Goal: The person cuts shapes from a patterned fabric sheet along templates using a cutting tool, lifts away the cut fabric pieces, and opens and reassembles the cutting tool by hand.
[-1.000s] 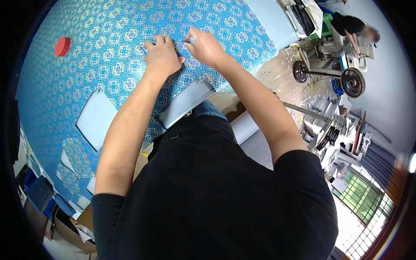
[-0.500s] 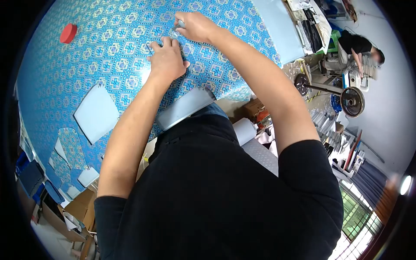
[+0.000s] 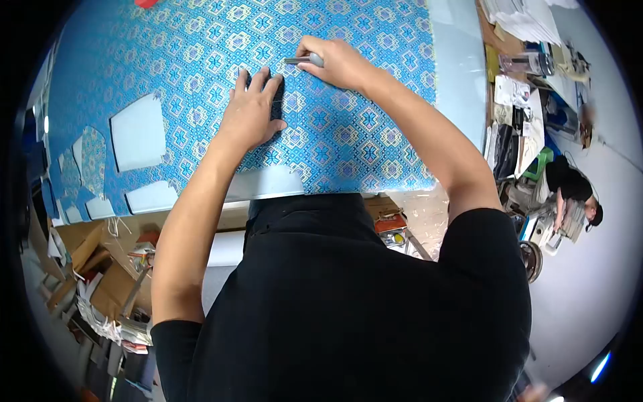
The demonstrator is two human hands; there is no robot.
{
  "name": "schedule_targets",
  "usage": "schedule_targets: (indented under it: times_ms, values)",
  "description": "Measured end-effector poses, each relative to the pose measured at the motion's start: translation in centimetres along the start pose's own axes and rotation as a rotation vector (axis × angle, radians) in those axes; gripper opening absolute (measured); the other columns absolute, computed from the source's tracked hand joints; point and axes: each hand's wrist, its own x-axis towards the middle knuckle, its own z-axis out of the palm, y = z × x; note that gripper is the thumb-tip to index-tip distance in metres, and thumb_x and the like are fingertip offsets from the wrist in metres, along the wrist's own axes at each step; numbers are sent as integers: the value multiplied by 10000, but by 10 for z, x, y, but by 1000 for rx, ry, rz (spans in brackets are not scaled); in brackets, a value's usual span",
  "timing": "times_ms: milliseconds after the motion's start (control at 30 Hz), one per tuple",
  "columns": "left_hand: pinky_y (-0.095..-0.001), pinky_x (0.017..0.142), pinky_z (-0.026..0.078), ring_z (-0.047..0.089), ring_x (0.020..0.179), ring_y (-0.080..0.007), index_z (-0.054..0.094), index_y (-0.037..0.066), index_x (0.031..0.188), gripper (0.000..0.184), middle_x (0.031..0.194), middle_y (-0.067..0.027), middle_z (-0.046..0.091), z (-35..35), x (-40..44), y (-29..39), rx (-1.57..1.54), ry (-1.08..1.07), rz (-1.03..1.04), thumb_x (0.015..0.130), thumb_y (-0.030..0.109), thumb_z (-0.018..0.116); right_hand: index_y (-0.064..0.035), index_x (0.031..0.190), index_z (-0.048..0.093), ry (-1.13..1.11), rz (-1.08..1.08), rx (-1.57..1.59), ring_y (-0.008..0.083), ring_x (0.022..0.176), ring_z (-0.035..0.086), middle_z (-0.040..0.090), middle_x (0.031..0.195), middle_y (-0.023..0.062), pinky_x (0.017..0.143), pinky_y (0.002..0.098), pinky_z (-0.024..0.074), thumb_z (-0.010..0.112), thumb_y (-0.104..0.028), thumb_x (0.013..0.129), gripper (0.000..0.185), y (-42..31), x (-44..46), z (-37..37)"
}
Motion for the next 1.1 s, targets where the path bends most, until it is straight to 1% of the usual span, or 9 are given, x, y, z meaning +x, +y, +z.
schedule_targets:
  times_ms: [33,133,200,267,367,467,833,900,1100]
  values:
    - [-666,1110,443,319,1473,-515,475,180,1532,906,1614,-149,386,3,0,0,-12,15,-21,744,290,910,-104,1125,639,-43,-93,-37,354,896,714,743,994,132,776,425,562,743,-227,964,228,8,7,-6]
    - [-670,1126,431,297,1495,-490,479,214,1535,895,1624,-117,377,1,-2,5,-24,9,-62,749,240,909,-114,1117,641,-143,-226,-61,340,864,712,743,967,115,756,424,561,736,-217,965,207,15,21,-18]
    - [-687,1126,419,284,1506,-486,480,226,1534,904,1630,-109,366,1,0,7,-25,-3,-99,741,232,914,-109,1105,637,-290,-401,-143,328,870,715,744,968,103,747,442,556,732,-193,963,190,14,37,-29]
    - [-705,1126,407,271,1517,-483,482,238,1532,913,1635,-100,356,1,2,9,-25,-13,-127,732,223,920,-106,1086,635,-299,-469,-142,314,865,715,740,957,92,739,448,553,731,-171,959,172,24,53,-26]
    - [-765,1119,361,209,1535,-519,488,304,1526,930,1672,-128,291,1,-1,13,10,-48,-156,713,220,930,-111,1050,626,-439,-501,-227,305,859,722,747,966,90,737,434,565,731,-144,953,147,7,68,-39]
    - [-818,1111,303,122,1529,-592,491,404,1510,934,1709,-215,168,-4,1,17,-9,-60,-267,708,226,934,-115,1050,618,-556,-484,-277,314,843,729,752,961,87,725,451,568,736,-135,948,158,2,80,-39]
    - [-800,1093,360,145,1527,-587,494,385,1520,937,1706,-222,174,-9,2,18,-45,-85,-276,707,240,937,-105,1006,560,-549,-612,-240,327,905,751,763,983,94,736,461,597,742,-110,930,197,1,89,-39]
    - [-801,1094,357,146,1526,-588,493,380,1522,940,1705,-223,175,-10,3,18,-43,-95,-275,705,239,937,-102,1034,620,-577,-561,-276,314,936,749,763,998,96,792,440,601,745,-130,931,165,-2,88,-39]
    - [-802,1088,366,136,1525,-592,502,372,1515,936,1703,-227,178,-8,3,18,-34,-81,-265,699,228,938,-101,1041,631,-538,-556,-209,312,943,747,762,1002,96,803,436,601,745,-135,933,161,16,88,-27]
